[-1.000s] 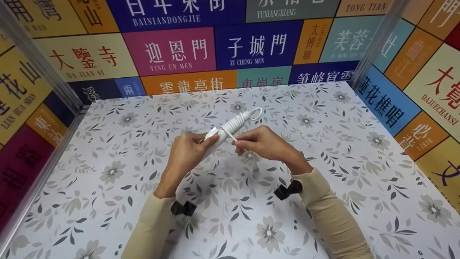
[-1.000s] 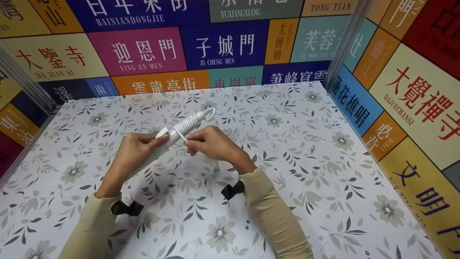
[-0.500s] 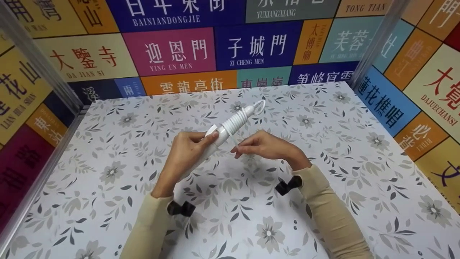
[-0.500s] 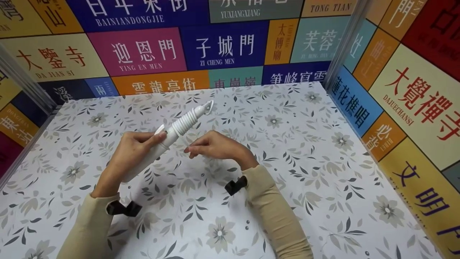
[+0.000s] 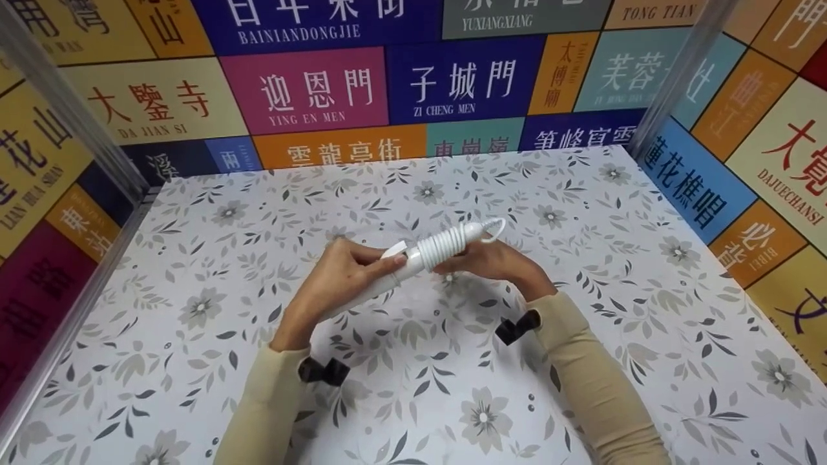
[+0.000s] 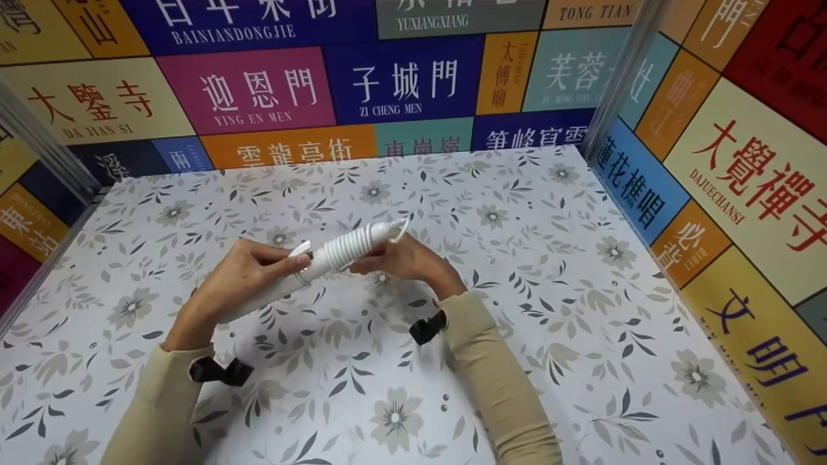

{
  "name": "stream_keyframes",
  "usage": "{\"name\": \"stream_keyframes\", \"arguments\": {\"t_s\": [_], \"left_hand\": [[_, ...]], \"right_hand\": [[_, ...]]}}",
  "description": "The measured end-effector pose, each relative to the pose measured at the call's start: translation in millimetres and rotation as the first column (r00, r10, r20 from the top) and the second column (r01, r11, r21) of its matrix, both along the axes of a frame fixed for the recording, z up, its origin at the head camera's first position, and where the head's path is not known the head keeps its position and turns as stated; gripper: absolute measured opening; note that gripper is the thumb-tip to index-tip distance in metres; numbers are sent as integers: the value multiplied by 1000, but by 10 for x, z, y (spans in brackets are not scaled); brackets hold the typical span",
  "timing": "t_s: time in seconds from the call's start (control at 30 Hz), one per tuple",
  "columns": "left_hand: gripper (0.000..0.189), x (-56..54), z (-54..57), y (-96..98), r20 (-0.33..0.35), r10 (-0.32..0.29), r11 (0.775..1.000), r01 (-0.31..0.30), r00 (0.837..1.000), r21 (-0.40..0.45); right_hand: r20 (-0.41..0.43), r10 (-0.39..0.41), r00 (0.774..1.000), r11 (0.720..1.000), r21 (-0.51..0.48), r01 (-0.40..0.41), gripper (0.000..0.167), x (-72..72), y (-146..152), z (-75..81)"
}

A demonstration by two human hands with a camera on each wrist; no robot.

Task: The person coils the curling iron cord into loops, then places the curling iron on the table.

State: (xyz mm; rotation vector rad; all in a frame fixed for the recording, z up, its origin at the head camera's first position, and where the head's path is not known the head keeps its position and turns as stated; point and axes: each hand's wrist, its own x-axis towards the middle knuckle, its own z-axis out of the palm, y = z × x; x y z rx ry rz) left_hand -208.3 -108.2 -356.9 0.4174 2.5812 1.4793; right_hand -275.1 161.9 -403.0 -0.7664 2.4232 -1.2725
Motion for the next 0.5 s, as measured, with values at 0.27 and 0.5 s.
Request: {"name": "stream_keyframes", "arguments": {"t_s": [0.27,0.5], "left_hand": [[27,-6,-35,-53,-48,-237,970,234,970,-58],[27,-34,-102,-76,-32,-315,946,311,948,-95]], "right_hand": [[-46,101,994,980,-168,-107,7,89,-65,113],[32,-121,992,992,-40,122,11,107,-116,53]]}}
